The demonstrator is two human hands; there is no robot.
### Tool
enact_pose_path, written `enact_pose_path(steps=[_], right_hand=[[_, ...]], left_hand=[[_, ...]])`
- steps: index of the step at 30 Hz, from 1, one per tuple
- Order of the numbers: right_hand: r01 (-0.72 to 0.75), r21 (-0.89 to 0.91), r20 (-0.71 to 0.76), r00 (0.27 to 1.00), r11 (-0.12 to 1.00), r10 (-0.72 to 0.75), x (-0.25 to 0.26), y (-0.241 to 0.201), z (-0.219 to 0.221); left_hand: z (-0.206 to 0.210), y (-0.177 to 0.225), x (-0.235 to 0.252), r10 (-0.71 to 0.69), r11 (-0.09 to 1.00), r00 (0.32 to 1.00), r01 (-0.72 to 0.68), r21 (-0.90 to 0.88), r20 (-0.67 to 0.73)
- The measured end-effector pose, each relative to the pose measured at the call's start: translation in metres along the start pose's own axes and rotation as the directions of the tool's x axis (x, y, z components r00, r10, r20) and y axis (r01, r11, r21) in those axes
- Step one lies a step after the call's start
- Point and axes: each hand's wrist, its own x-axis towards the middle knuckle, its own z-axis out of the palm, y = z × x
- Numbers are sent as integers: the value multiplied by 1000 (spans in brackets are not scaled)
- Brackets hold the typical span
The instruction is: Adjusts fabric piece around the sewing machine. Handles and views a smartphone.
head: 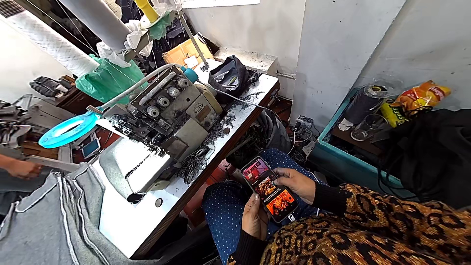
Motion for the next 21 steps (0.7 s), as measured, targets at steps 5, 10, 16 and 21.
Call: enact_pose_path(steps=[5,10,16,21], right_hand=[[-5,-31,1,1000,1000,5,2,1,-1],[5,-14,-6,1000,1000,-5,3,4,-1],[9,-57,12,1000,998,-9,3,3,-2],[9,-67,7,1000,998,-9,3,4,-2]], left_hand=[[1,1,-1,0,1000,1000,1,3,-3],[0,0,0,-3,1000,1000,3,-1,-2],[0,-1,0,-8,1000,1000,8,-8,-3],[-2,-2,0,-8,1000,1000,8,-18,7]])
